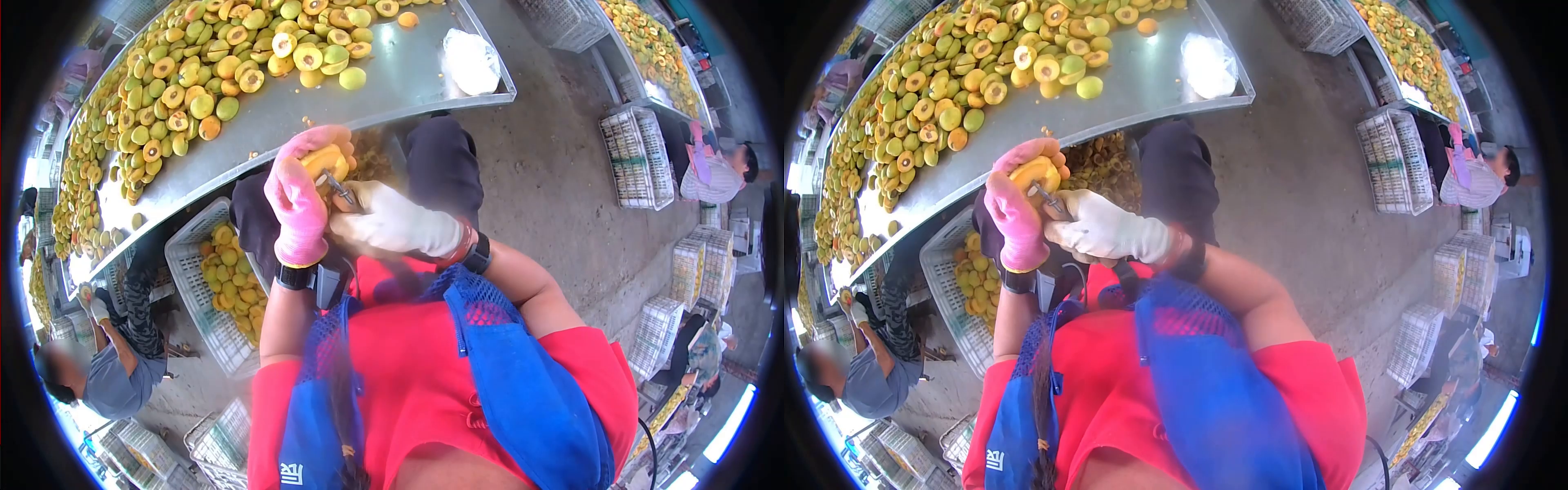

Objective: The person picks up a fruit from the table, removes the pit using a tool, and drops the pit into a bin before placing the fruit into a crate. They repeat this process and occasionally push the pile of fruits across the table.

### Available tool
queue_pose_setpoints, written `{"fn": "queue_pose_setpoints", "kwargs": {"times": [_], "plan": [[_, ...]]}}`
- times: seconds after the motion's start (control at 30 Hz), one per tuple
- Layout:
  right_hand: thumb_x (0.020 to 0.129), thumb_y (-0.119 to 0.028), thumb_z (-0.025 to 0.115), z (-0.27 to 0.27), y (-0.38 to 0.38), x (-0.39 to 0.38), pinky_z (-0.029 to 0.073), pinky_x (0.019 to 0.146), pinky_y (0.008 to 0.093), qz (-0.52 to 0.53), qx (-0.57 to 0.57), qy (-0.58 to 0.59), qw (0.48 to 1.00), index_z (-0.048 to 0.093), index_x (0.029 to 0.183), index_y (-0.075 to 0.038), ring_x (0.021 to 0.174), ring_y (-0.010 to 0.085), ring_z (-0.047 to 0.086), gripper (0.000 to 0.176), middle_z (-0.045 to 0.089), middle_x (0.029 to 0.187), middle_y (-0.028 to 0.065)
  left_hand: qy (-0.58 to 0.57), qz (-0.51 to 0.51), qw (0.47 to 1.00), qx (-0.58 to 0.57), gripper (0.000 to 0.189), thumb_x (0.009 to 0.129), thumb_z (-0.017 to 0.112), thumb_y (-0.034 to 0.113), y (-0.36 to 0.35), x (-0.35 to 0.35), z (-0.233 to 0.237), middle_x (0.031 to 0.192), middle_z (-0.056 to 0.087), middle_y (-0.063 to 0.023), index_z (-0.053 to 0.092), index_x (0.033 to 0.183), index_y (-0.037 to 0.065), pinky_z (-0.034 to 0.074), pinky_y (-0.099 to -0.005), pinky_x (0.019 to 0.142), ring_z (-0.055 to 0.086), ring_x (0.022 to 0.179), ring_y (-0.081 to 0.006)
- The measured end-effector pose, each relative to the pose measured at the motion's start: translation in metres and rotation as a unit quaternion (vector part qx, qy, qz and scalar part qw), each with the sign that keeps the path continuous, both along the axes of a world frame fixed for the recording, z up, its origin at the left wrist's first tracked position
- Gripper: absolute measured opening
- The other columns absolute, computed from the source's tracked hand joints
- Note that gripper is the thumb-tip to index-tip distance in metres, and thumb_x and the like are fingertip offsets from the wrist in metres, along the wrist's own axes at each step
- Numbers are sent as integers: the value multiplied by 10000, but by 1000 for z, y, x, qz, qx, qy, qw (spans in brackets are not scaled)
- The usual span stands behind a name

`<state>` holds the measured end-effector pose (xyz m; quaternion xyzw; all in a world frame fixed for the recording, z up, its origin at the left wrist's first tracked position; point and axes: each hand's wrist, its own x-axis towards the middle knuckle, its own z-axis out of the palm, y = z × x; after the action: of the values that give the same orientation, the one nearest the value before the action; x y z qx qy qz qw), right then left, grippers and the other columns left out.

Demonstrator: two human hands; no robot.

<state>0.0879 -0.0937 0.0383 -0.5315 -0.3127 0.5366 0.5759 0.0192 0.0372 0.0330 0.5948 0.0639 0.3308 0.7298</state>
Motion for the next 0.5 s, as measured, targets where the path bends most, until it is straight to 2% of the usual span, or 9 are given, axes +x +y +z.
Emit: {"fn": "queue_pose_setpoints", "kwargs": {"times": [0.1,0.17,0.23,0.27,0.33,0.37,0.4,0.43,0.5], "plan": [[994,-201,564,11,-6,9,351,392,251,70,-41,45,996,519,880,-119,462,63,455,148,477,631,-27,13,-6,1000,-25,600,1046,459,496,-5,-3,10,1106,671,-185,586,1128,-85,572,-358,789,690,909,-245],[983,-177,584,-18,1,2,432,586,269,-3,25,-71,997,575,990,-75,673,72,510,103,566,780,-17,-19,-13,1000,-13,588,1043,475,485,-1,1,2,1098,672,-184,584,1126,-86,573,-360,783,690,912,-249],[975,-162,593,-25,3,-4,480,695,292,-39,41,-99,993,602,1054,-46,786,90,547,141,619,863,-2,-26,-14,1000,-10,567,1039,491,469,0,1,-4,1100,670,-184,583,1127,-84,573,-361,783,690,915,-251],[973,-160,592,-26,2,-4,486,706,306,-39,26,-71,996,602,1062,-40,794,105,556,150,627,871,8,-19,-13,1000,-13,553,1038,499,458,0,1,-4,1105,668,-183,582,1128,-82,572,-361,786,689,915,-252],[980,-170,578,-11,2,0,443,613,296,-13,-4,-21,1000,575,1009,-64,693,100,528,110,583,799,5,-25,5,999,26,527,1036,508,438,1,4,-7,1120,663,-185,583,1128,-76,571,-362,791,688,914,-253],[989,-183,564,2,-2,3,393,508,272,12,-20,2,1000,550,947,-95,585,80,491,99,530,719,-8,-35,22,997,67,515,1035,510,429,2,4,-10,1130,659,-188,583,1128,-72,571,-363,793,687,912,-253],[993,-188,558,4,-3,4,371,456,260,20,-18,-12,1000,536,920,-109,531,70,473,109,505,680,-14,-45,38,992,107,503,1034,511,420,2,4,-11,1140,655,-190,584,1127,-69,570,-364,794,686,911,-253],[996,-193,551,6,-4,5,349,404,249,27,-16,-26,999,523,894,-123,478,60,455,128,480,642,-21,-42,28,994,96,500,1033,515,419,2,3,-11,1145,653,-190,583,1130,-67,569,-366,801,686,913,-253],[991,-190,554,-13,0,2,359,402,250,1,43,-119,992,520,914,-114,476,59,456,114,489,649,-17,-38,9,996,75,495,1032,522,416,3,2,-9,1156,648,-188,580,1137,-64,567,-369,814,684,919,-253]]}}
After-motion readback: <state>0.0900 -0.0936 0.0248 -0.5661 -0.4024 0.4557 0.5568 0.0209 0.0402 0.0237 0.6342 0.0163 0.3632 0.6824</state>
